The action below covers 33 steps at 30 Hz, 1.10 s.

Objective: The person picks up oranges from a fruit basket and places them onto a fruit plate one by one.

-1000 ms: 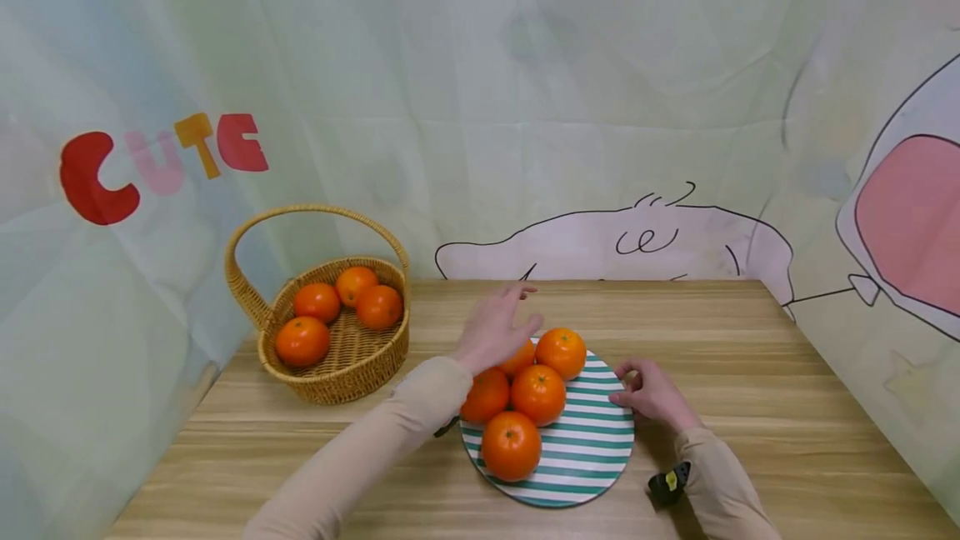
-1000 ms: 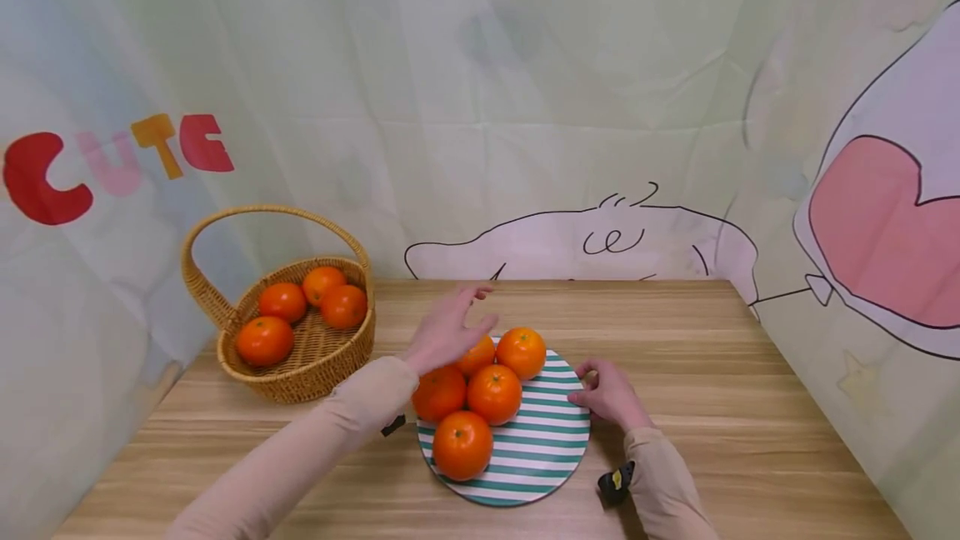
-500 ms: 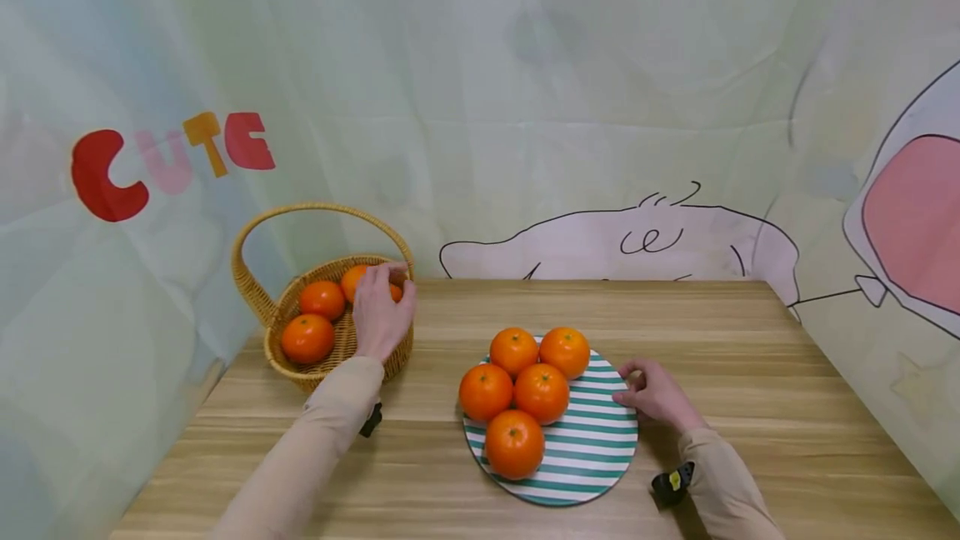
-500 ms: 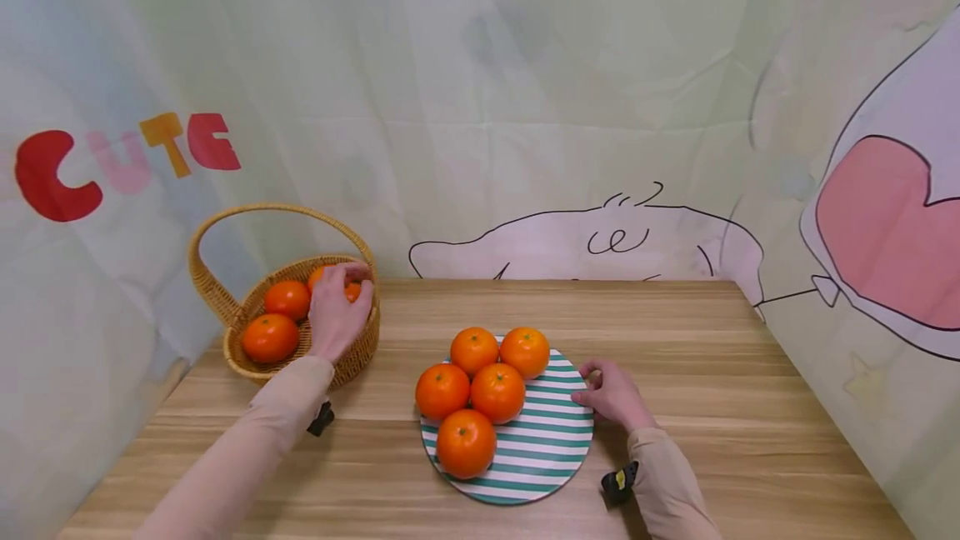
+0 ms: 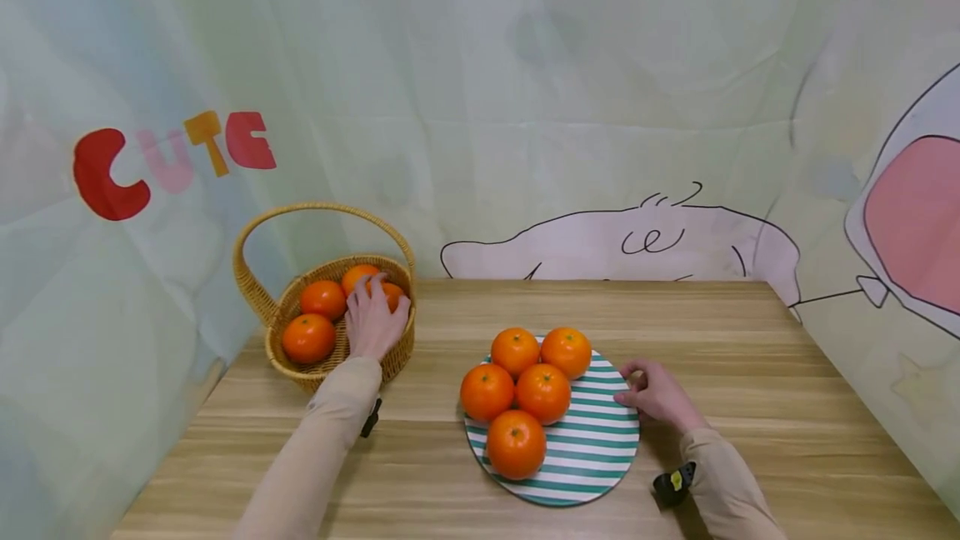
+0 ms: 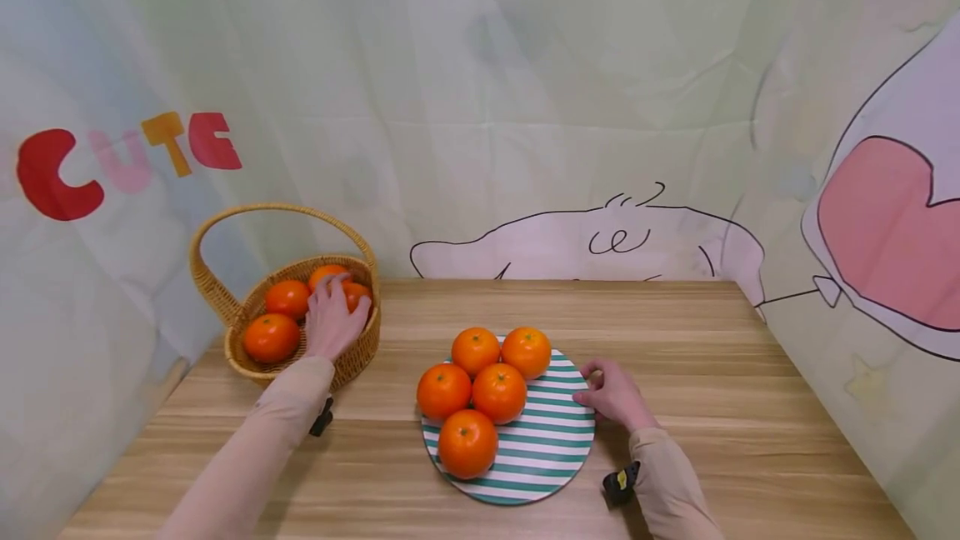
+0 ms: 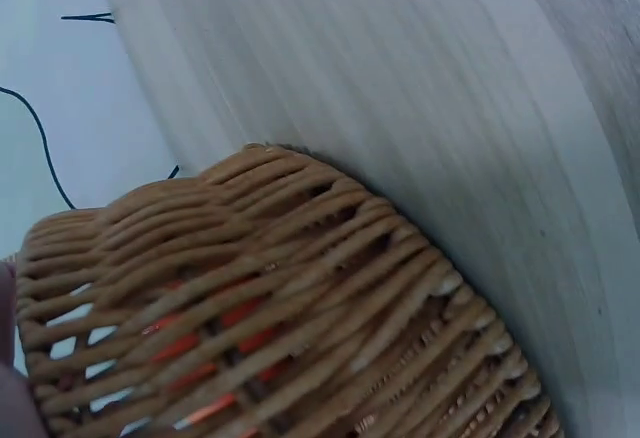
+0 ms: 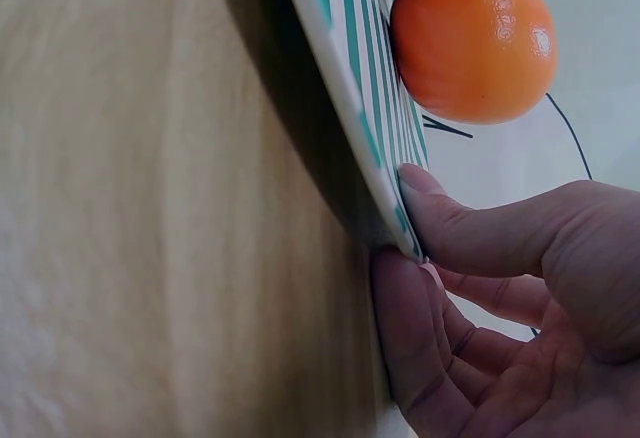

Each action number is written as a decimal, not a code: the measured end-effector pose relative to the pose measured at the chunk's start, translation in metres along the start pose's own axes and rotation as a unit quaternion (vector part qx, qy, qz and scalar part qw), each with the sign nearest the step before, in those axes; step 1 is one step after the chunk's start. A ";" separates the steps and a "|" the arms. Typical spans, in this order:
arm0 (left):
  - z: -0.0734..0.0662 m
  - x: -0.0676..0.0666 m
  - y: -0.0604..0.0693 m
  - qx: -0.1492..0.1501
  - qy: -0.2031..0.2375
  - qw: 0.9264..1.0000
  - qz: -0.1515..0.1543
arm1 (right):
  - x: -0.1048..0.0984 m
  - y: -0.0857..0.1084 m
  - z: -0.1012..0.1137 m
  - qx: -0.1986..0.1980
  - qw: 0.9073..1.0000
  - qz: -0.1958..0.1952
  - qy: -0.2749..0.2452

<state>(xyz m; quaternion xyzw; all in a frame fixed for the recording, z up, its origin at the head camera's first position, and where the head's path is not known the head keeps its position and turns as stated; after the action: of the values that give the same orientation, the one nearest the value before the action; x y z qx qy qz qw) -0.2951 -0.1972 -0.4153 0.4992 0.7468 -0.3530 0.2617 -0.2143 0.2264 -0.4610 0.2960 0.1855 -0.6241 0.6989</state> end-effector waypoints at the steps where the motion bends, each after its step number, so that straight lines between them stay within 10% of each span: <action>1: 0.000 0.001 0.000 0.004 -0.007 1.000 0.002 | 0.000 0.000 0.000 0.001 1.000 0.000 0.001; 33: 0.004 0.010 -0.002 -0.010 -0.058 0.994 0.097 | 0.000 0.001 0.002 0.007 1.000 -0.001 0.006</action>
<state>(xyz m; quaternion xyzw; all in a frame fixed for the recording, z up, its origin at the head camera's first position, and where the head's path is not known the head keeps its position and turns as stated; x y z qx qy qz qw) -0.3004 -0.1952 -0.4242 0.5451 0.6822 -0.3466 0.3427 -0.2134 0.2255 -0.4589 0.3044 0.1858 -0.6244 0.6949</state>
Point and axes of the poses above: each hand's wrist, its own y-axis away from the middle knuckle, its own x-axis out of the palm, z = x × y, the point moved 1 cm from there along -y, towards the middle knuckle, and after that the axes turned 1 degree about -z, right-handed, at the moved point
